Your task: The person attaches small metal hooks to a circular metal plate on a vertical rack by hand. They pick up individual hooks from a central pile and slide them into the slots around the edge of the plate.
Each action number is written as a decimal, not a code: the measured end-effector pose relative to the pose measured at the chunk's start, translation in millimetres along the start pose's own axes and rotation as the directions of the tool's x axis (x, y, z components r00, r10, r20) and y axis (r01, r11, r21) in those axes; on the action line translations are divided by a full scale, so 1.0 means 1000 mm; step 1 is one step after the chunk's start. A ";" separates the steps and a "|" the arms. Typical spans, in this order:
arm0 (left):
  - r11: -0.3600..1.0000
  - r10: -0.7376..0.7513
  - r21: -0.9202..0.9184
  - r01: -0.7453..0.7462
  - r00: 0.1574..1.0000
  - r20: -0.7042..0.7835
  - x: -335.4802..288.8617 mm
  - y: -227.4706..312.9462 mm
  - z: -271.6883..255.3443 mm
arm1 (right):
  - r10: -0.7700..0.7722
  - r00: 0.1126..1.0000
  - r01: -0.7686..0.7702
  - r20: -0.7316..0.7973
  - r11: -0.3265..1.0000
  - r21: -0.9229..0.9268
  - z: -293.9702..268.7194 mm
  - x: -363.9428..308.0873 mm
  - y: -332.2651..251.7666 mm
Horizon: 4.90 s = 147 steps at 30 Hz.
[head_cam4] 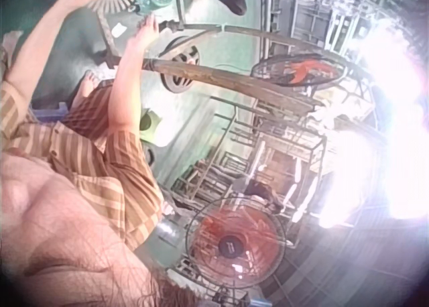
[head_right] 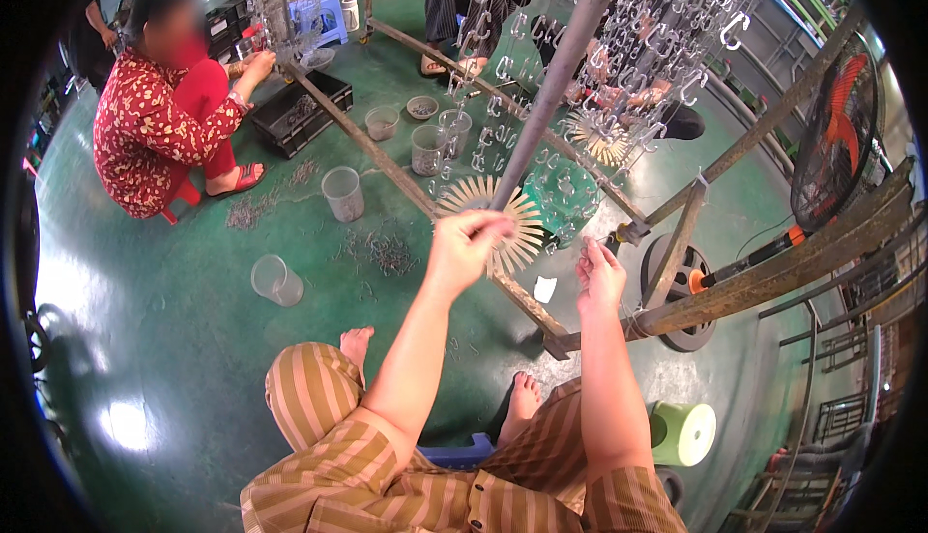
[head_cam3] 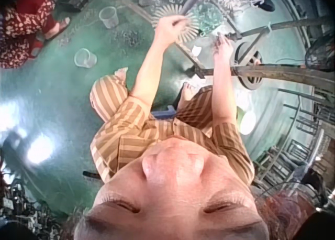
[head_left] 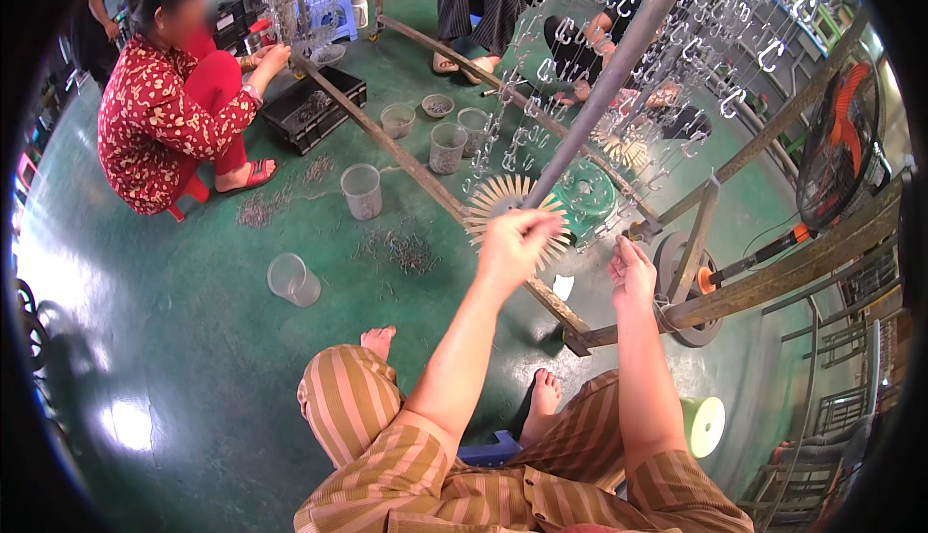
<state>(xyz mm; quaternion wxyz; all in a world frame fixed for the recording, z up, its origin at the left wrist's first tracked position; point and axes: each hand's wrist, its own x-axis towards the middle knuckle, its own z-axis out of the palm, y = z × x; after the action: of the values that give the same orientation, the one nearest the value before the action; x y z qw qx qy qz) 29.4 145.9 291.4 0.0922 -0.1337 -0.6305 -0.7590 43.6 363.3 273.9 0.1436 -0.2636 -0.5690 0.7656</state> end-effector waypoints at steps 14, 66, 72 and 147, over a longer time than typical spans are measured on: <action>0.888 0.043 0.450 0.092 0.959 -0.282 0.093 -0.080 -0.003 | -0.017 1.000 0.018 -0.023 0.999 0.034 -0.002 0.000 -0.010; 0.859 0.386 0.424 -0.286 0.906 -0.171 0.031 0.062 -0.002 | -0.181 0.982 0.172 0.048 0.975 0.140 -0.008 -0.014 -0.027; 0.774 0.509 0.443 -0.452 0.860 -0.011 0.041 0.127 0.030 | -0.234 0.970 0.222 0.068 0.962 0.157 -0.014 -0.017 -0.032; -0.416 0.841 0.516 -0.749 -0.101 0.532 0.069 0.315 0.256 | -0.308 0.944 0.262 0.116 0.917 0.302 -0.027 -0.011 -0.037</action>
<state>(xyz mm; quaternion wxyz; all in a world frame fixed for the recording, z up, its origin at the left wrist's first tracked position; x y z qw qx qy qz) 83.2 340.3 650.6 0.7007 -0.4578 -0.5390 -0.0943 64.7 390.6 305.6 0.2436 -0.0918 -0.4959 0.8285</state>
